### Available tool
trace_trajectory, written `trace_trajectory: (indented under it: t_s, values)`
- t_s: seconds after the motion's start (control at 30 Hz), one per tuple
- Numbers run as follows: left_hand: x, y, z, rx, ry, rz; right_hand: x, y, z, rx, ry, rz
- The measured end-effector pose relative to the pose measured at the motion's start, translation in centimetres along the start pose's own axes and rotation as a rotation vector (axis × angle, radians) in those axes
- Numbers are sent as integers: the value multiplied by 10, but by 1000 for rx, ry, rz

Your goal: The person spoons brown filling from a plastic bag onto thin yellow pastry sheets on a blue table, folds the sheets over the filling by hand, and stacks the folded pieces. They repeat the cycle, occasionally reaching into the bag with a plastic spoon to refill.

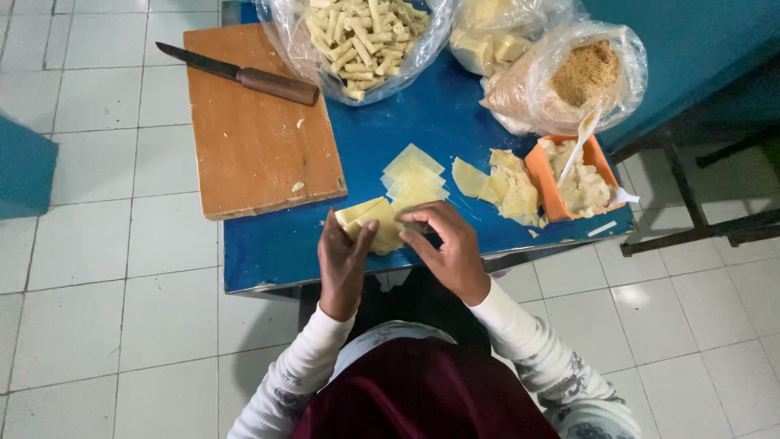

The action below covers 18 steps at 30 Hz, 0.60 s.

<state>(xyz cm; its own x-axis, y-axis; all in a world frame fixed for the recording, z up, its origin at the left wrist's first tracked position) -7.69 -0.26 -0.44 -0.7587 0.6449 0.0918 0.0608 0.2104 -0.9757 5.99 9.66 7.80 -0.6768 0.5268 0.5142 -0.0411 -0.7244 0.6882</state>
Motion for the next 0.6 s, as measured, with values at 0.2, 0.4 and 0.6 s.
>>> trace_trajectory:
  t_s: [0.2,0.4,0.6]
  values:
    - [2,4,-13,-109,53,66,-2,-9,-21,45,46,-90]
    - [0,-2,-10,-220,135,47,-19,-63,-28,661,92,-486]
    - [-8,-11,-7,-279,140,74,-25,-101,-18,1098,-106,-707]
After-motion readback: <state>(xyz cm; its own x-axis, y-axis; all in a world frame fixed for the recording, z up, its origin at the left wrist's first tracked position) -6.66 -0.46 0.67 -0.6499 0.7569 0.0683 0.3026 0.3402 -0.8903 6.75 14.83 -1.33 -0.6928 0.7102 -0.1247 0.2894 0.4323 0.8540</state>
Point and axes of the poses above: each hand's wrist, its own x-axis towards the middle knuckle, its own z-axis out of the back of the hand, y = z × x, the point moved 7 cm from there along x, towards the middle knuckle, and after that the axes turned 2 degrees about -y, right-handed, at the moved point
